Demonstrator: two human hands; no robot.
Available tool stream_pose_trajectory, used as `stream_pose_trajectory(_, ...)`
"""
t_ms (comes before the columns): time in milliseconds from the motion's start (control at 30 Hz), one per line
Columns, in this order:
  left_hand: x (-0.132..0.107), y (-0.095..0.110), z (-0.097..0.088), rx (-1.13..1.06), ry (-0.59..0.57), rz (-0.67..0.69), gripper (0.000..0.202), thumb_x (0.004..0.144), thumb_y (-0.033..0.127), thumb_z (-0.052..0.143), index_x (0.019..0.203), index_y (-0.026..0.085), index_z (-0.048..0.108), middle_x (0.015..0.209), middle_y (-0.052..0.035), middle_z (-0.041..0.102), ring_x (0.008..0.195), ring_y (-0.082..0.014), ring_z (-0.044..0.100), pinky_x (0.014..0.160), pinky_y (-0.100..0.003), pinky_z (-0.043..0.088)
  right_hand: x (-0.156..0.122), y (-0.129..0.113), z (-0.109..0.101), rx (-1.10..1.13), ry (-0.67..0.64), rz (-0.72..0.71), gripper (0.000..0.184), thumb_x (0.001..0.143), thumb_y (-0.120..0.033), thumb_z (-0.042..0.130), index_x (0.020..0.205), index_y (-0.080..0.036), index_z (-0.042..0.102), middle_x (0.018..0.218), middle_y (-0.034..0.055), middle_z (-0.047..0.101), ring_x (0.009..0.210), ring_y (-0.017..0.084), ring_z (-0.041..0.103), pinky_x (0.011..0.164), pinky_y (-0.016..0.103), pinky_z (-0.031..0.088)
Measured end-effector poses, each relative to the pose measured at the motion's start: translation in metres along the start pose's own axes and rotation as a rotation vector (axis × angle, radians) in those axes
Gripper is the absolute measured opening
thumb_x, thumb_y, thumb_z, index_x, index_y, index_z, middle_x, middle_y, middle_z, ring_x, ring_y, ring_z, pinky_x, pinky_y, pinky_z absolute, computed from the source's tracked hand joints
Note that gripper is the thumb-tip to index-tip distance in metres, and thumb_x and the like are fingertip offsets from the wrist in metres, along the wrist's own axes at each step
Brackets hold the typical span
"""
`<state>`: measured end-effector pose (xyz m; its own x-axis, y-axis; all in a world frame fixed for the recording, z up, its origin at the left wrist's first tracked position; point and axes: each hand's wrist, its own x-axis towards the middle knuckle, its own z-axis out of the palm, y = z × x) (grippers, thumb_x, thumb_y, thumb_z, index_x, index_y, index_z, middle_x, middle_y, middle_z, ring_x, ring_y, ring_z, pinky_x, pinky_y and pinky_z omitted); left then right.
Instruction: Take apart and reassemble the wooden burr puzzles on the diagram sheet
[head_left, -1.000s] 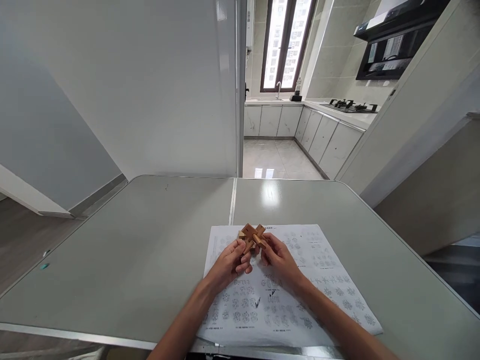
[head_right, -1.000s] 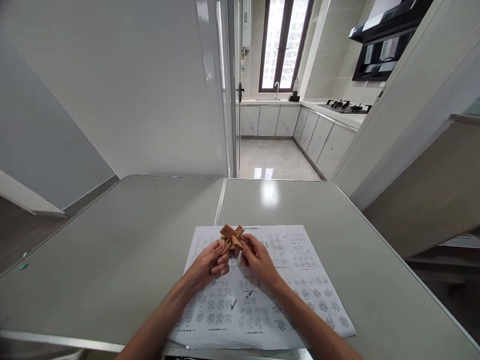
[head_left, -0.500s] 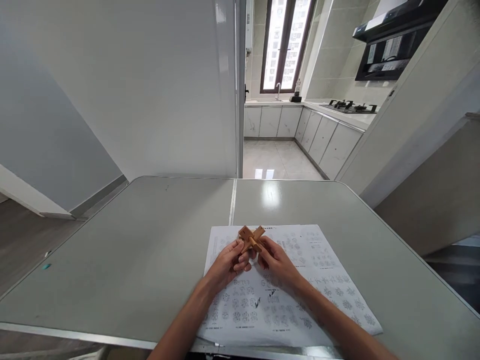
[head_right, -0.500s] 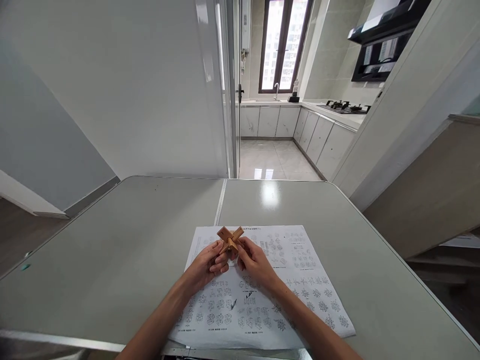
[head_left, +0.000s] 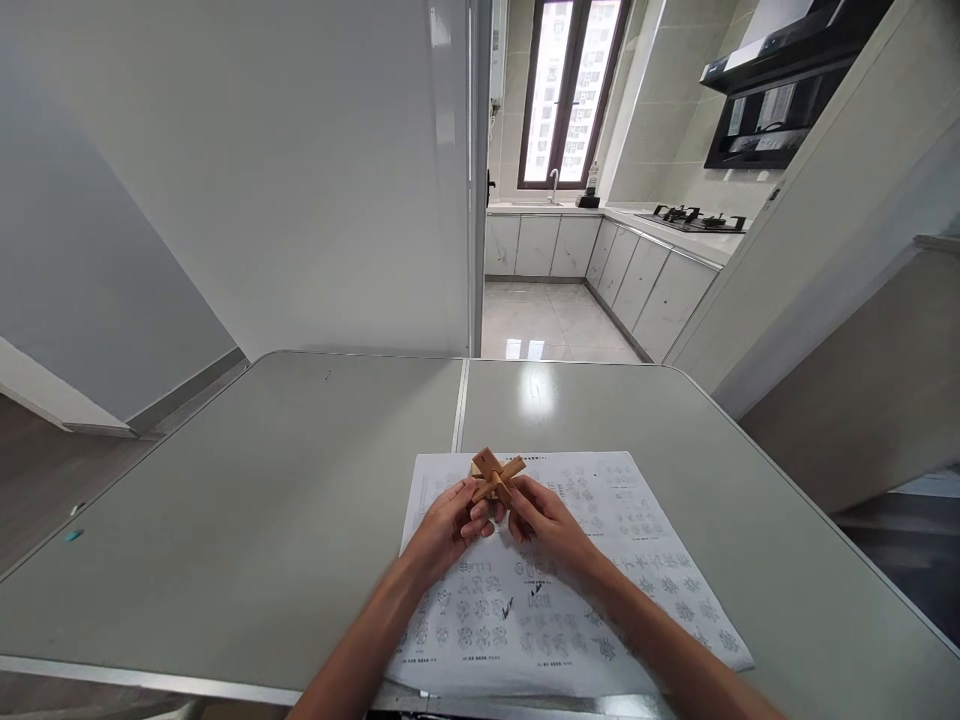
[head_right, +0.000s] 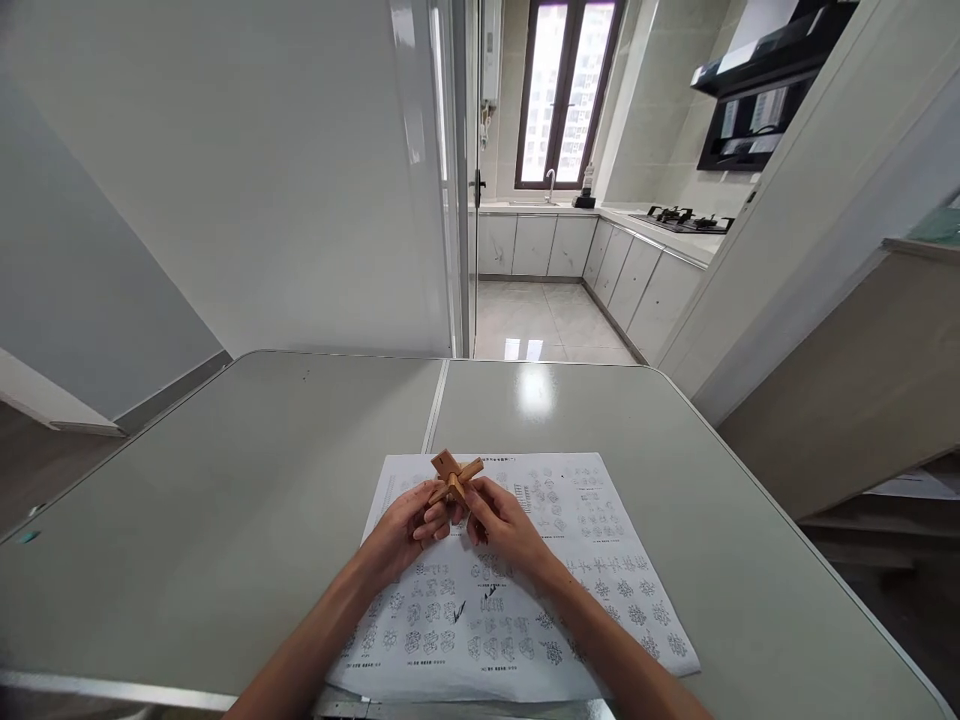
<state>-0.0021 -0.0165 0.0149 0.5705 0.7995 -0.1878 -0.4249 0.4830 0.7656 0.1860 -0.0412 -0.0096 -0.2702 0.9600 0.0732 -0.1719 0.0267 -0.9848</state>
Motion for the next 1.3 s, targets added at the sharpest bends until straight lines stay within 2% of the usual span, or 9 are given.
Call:
stream_pose_trajectory(133, 0.001, -0.001, -0.002, -0.032, 0.039, 0.023, 0.039, 0.090, 0.049, 0.079, 0.093, 0.013, 0.064, 0.066, 0.0074, 0.046, 0.048, -0.0028, 0.029, 0.060, -0.023, 0.046, -0.001, -0.004, -0.001, 0.133, 0.031, 0.026, 0.043, 0.097, -0.063, 0.064, 0.098, -0.020, 0.066, 0.086, 0.0032, 0.068, 0.055, 0.011, 0.052, 0.052, 0.028, 0.038)
stream_pose_trajectory(267, 0.002, -0.002, -0.006, -0.074, 0.102, 0.047, 0.039, 0.089, 0.046, 0.080, 0.105, 0.013, 0.066, 0.067, 0.0073, 0.048, 0.048, -0.0039, 0.032, 0.059, -0.023, 0.046, -0.002, -0.009, -0.005, 0.308, 0.153, 0.079, 0.041, 0.093, -0.060, 0.072, 0.093, -0.019, 0.067, 0.087, 0.0032, 0.067, 0.054, 0.009, 0.047, 0.049, 0.026, 0.034)
stream_pose_trajectory(533, -0.003, 0.006, -0.001, -0.168, 0.181, 0.094, 0.027, 0.089, 0.033, 0.081, 0.098, 0.014, 0.065, 0.066, 0.0079, 0.044, 0.050, -0.0042, 0.032, 0.060, -0.022, 0.047, 0.005, 0.001, -0.027, 0.608, 0.399, 0.064, 0.032, 0.081, -0.043, 0.089, 0.082, -0.020, 0.068, 0.086, -0.0002, 0.064, 0.051, 0.005, 0.041, 0.042, 0.022, 0.038)
stream_pose_trajectory(767, -0.001, 0.007, -0.002, -0.230, 0.197, 0.092, 0.022, 0.088, 0.025, 0.081, 0.093, 0.014, 0.063, 0.066, 0.0082, 0.043, 0.050, -0.0041, 0.033, 0.058, -0.022, 0.046, 0.005, 0.004, -0.054, 0.763, 0.505, 0.017, 0.026, 0.080, -0.030, 0.090, 0.090, -0.022, 0.067, 0.085, -0.0035, 0.062, 0.050, 0.005, 0.041, 0.038, 0.016, 0.043)
stream_pose_trajectory(967, 0.000, 0.007, -0.003, -0.238, 0.211, 0.087, 0.020, 0.088, 0.023, 0.080, 0.092, 0.014, 0.063, 0.066, 0.0083, 0.042, 0.050, -0.0045, 0.032, 0.058, -0.022, 0.046, 0.005, 0.003, -0.077, 0.855, 0.563, -0.073, 0.024, 0.085, -0.021, 0.084, 0.089, -0.022, 0.060, 0.079, -0.0059, 0.058, 0.050, 0.004, 0.041, 0.044, 0.013, 0.047)
stream_pose_trajectory(1133, 0.001, 0.007, -0.004, -0.195, 0.207, 0.083, 0.023, 0.086, 0.026, 0.082, 0.091, 0.015, 0.063, 0.066, 0.0079, 0.042, 0.051, -0.0047, 0.033, 0.058, -0.023, 0.047, 0.005, 0.003, -0.086, 0.902, 0.593, -0.112, 0.017, 0.093, -0.018, 0.074, 0.091, -0.023, 0.058, 0.078, -0.0064, 0.056, 0.049, 0.003, 0.042, 0.044, 0.012, 0.046)
stream_pose_trajectory(1300, 0.002, 0.006, -0.006, -0.175, 0.203, 0.083, 0.025, 0.085, 0.028, 0.083, 0.091, 0.015, 0.063, 0.066, 0.0078, 0.043, 0.051, -0.0050, 0.033, 0.058, -0.023, 0.046, 0.005, 0.006, -0.089, 0.912, 0.612, -0.126, 0.017, 0.095, -0.019, 0.073, 0.092, -0.023, 0.057, 0.078, -0.0066, 0.056, 0.049, 0.003, 0.043, 0.045, 0.011, 0.047)
